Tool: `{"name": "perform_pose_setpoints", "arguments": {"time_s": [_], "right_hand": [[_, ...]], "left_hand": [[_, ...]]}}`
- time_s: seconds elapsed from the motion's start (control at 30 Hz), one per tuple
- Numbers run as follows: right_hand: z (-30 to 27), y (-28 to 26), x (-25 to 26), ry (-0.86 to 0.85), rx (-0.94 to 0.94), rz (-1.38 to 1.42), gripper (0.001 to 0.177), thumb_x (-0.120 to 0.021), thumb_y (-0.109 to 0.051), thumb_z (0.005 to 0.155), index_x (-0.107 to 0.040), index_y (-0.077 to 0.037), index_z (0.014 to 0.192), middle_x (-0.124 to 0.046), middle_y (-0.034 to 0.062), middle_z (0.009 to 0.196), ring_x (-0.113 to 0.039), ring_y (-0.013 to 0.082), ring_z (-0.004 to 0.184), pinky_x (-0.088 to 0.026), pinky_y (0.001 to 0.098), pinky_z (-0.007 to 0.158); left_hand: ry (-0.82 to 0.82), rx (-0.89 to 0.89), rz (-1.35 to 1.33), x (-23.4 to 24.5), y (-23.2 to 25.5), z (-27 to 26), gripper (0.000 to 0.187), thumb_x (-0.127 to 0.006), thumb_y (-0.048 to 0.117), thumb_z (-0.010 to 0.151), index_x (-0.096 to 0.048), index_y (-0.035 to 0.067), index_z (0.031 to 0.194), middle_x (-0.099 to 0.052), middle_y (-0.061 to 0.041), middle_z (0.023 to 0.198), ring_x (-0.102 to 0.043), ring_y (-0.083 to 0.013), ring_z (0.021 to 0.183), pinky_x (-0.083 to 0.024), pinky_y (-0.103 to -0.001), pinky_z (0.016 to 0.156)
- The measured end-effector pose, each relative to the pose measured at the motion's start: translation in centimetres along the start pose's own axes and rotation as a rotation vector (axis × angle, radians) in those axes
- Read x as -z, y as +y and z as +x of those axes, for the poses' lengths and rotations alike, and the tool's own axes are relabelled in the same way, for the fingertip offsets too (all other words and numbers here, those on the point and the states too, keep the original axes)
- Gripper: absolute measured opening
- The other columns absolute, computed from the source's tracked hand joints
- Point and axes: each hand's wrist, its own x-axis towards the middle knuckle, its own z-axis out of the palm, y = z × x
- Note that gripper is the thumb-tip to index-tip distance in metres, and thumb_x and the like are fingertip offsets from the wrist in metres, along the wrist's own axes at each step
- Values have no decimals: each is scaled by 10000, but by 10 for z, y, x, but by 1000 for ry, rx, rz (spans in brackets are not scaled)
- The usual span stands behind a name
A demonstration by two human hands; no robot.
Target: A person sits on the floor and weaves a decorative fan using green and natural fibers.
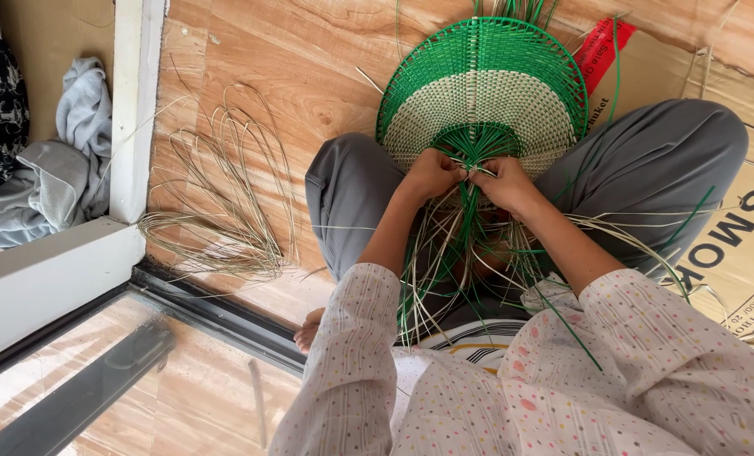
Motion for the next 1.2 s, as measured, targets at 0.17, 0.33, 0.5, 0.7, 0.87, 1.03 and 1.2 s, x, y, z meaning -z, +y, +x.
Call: {"name": "perform_pose_setpoints", "arguments": {"time_s": [0.17,0.33,0.5,0.7,0.87,1.03,1.2], "right_hand": [[-20,-34,12,-108,-28,-71,589,-642,-296,1007,-525,182,1331,-488,430,1362,-476,540,1288,-404,686,998],[19,21,18,-146,-6,-1,484,-697,-275,1006,-611,132,1252,-577,331,1259,-604,387,1064,-534,524,798],[30,37,17,-155,11,78,382,-736,-220,985,-667,105,1172,-636,267,1162,-613,263,959,-569,396,719],[59,69,16,-134,-118,159,335,-798,-288,917,-718,-13,1090,-654,95,804,-635,127,603,-407,178,323],[60,67,14,-149,-125,209,339,-777,-294,927,-704,-9,1093,-636,84,754,-620,115,568,-402,168,355],[44,42,14,-179,-76,173,324,-763,-231,939,-697,33,1114,-654,121,831,-615,136,633,-493,233,476],[44,46,15,-181,-18,164,319,-785,-159,907,-695,64,1117,-675,151,858,-654,172,658,-536,273,501]], "left_hand": [[-91,66,-54,8,27,-16,279,-657,149,973,-701,-108,1073,-719,-250,866,-722,-308,767,-584,-454,650],[-115,55,-90,4,25,-14,224,-660,140,957,-726,-66,902,-685,-176,696,-646,-206,578,-528,-345,511],[-88,75,-206,2,26,-20,214,-679,122,944,-714,-88,934,-694,-176,718,-611,-164,575,-495,-316,488],[-72,172,-142,0,26,-12,276,-687,158,950,-701,-104,1035,-700,-160,723,-487,-146,515,-392,-324,468],[10,63,102,-16,-7,22,225,-743,130,843,-714,57,633,-616,-83,519,-448,-137,371,-373,-302,392],[130,36,104,-25,6,-3,149,-678,81,869,-675,5,741,-654,-132,591,-569,-186,445,-446,-311,447],[194,80,15,-24,13,-15,172,-656,52,892,-686,-84,991,-708,-201,737,-724,-278,565,-621,-410,555]]}}
